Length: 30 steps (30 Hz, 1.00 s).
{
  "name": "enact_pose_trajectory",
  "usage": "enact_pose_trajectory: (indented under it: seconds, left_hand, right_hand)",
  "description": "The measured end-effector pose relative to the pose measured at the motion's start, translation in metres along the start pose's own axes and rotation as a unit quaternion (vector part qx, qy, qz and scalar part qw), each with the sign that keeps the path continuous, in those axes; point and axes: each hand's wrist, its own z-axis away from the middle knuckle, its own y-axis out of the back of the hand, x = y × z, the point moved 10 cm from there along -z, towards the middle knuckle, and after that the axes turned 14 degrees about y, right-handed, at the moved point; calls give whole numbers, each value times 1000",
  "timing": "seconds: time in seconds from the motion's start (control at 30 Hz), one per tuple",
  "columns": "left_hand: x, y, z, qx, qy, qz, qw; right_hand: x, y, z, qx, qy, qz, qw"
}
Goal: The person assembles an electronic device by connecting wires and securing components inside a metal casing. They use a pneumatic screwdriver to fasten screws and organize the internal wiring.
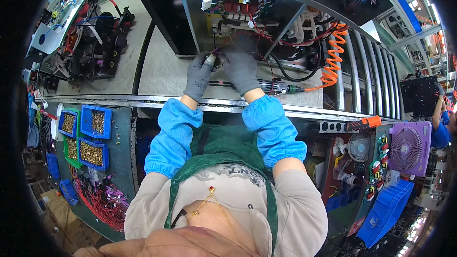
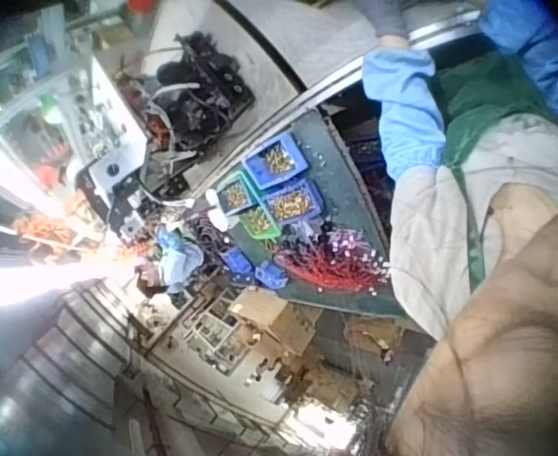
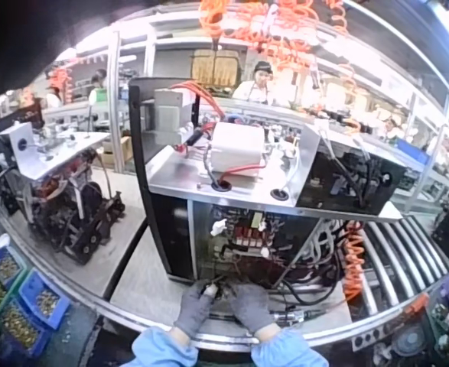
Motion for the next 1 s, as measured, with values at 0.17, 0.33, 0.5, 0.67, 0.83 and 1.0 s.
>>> enact_pose_trajectory:
  seconds: [0.17,0.33,0.5,0.67,0.83,1.0]
  left_hand:
    - [6,-4,2,21,12,-4,1000]
    - [-1,-6,-2,4,53,49,997]
    - [-14,-10,-11,-30,87,127,988]
    - [-12,-14,-10,-67,78,155,983]
    - [-21,-12,-13,-84,91,158,980]
    - [-25,-16,-21,-144,56,112,982]
  right_hand:
    - [10,-7,3,40,-11,-37,998]
    - [15,-14,2,31,-29,-60,997]
    - [9,-7,2,44,-17,-74,996]
    - [12,-5,2,20,-9,-75,997]
    - [10,-1,5,40,24,-18,999]
    - [10,2,4,88,55,-67,992]
